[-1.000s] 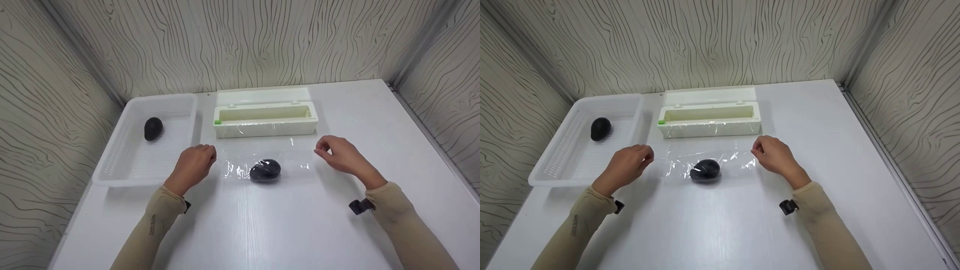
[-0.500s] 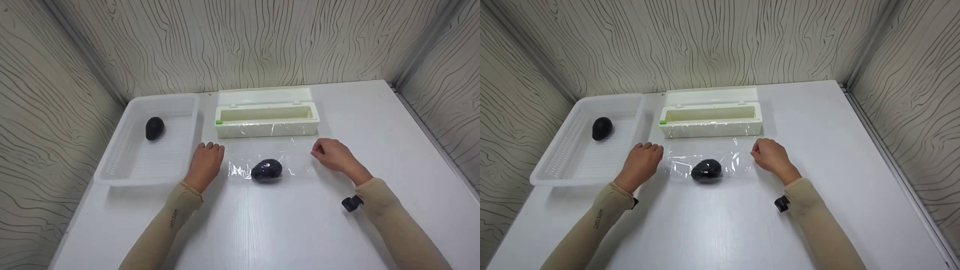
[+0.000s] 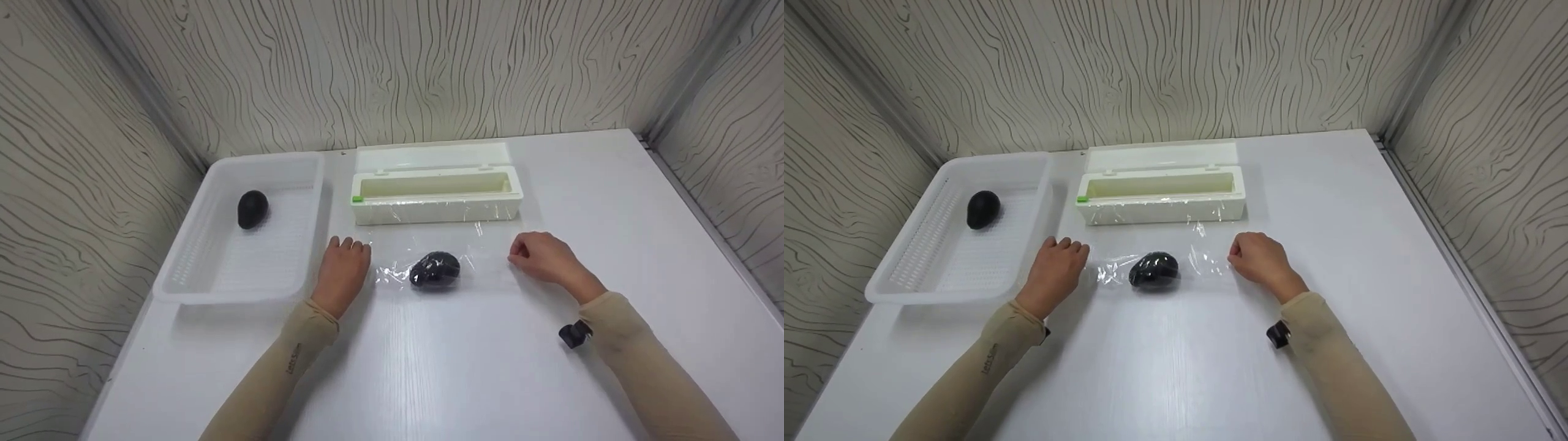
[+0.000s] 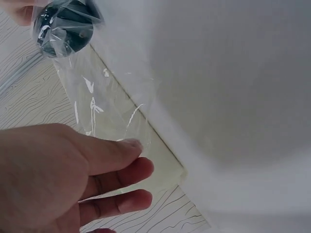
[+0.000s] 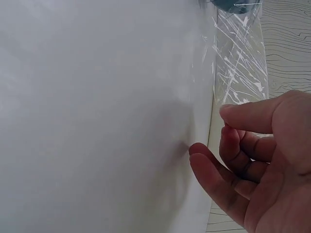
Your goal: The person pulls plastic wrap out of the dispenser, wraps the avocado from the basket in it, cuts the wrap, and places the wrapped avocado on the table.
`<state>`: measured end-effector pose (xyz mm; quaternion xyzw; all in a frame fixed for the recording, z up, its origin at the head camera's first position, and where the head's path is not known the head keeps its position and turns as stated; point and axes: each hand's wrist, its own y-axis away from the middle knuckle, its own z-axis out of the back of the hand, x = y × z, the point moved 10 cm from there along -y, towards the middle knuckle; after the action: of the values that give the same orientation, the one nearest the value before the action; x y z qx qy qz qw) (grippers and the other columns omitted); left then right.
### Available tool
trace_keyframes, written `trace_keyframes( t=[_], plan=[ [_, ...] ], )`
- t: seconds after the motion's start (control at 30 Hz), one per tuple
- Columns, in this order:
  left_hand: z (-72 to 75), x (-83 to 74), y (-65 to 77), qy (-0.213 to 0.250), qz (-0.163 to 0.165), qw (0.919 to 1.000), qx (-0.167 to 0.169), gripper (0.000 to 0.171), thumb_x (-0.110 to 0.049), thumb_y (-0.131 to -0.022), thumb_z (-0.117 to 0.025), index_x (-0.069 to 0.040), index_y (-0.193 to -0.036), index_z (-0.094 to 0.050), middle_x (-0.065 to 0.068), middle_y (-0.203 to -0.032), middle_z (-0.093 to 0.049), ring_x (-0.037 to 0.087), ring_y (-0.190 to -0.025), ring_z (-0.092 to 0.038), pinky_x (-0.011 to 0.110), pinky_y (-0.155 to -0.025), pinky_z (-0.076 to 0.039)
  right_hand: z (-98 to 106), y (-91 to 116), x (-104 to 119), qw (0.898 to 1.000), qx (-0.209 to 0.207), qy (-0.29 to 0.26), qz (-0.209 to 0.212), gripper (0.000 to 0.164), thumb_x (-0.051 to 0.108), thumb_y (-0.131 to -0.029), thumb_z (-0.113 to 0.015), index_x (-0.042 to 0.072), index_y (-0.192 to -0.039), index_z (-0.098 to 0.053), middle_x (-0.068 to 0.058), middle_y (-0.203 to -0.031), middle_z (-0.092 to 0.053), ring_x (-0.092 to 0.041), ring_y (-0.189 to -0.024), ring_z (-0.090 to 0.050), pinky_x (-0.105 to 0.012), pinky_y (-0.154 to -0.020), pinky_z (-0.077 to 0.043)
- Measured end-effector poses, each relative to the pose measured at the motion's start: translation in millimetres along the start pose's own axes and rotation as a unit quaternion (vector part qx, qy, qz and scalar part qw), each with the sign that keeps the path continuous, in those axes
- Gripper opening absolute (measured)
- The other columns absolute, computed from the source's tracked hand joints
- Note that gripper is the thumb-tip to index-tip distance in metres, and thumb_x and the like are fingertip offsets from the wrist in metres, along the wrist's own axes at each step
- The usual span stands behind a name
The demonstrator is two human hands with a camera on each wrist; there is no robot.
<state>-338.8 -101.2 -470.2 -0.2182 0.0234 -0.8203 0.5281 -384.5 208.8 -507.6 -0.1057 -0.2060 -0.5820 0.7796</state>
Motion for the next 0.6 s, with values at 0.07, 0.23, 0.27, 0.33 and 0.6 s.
trace_keyframes(
  t=[0.07,0.23,0.27,0.33,0.6],
  plan=[
    [1.1,0.4,1.1,0.013,-0.003,0.9999,-0.011,0.007,-0.005,-0.092,-0.068,-0.007,-0.096,-0.073,0.008,-0.088,-0.074,0.026,-0.087,-0.068,0.044,-0.087,-0.053,0.3,0.5,0.6,1.0,0.0,0.001,0.003,0.012,0.016,-0.094,-0.069,0.005,-0.089,-0.069,-0.006,-0.081,-0.065,-0.02,-0.077,-0.057,-0.034,-0.069,-0.043],
    [8.6,2.3,1.7,0.038,0.002,0.9986,-0.036,0.011,0.0,-0.089,-0.071,-0.007,-0.096,-0.073,0.008,-0.092,-0.072,0.025,-0.091,-0.065,0.04,-0.081,-0.052,1.4,1.8,1.1,1.0,0.005,-0.003,0.008,0.01,0.016,-0.092,-0.072,0.007,-0.087,-0.071,-0.005,-0.08,-0.065,-0.019,-0.076,-0.056,-0.032,-0.069,-0.042],
    [11.5,1.2,1.8,0.042,0.001,0.9981,-0.045,0.013,0.001,-0.089,-0.07,-0.007,-0.099,-0.072,0.007,-0.096,-0.071,0.025,-0.093,-0.064,0.039,-0.082,-0.052,1.8,2.4,1.3,1.0,0.005,-0.004,0.008,0.01,0.016,-0.092,-0.072,0.007,-0.087,-0.071,-0.005,-0.08,-0.065,-0.019,-0.075,-0.055,-0.032,-0.069,-0.041],
    [19.2,-5.4,2.6,0.06,-0.014,0.9957,-0.069,0.019,0.003,-0.09,-0.068,-0.008,-0.105,-0.071,0.006,-0.102,-0.07,0.024,-0.098,-0.064,0.037,-0.085,-0.053,3.0,3.9,2.0,1.0,0.006,-0.007,0.01,0.01,0.016,-0.09,-0.073,0.008,-0.086,-0.072,-0.004,-0.079,-0.065,-0.017,-0.075,-0.055,-0.032,-0.068,-0.041],
    [42.4,-72.6,19.0,0.181,-0.183,0.9622,-0.09,0.029,-0.027,-0.095,-0.076,-0.026,-0.124,-0.071,-0.007,-0.118,-0.073,0.015,-0.112,-0.066,0.034,-0.096,-0.054,15.6,14.3,11.6,0.999,-0.029,-0.017,0.04,0.004,0.012,-0.089,-0.075,0.009,-0.087,-0.074,0.0,-0.078,-0.068,-0.014,-0.075,-0.056,-0.033,-0.071,-0.043]
  ],
)
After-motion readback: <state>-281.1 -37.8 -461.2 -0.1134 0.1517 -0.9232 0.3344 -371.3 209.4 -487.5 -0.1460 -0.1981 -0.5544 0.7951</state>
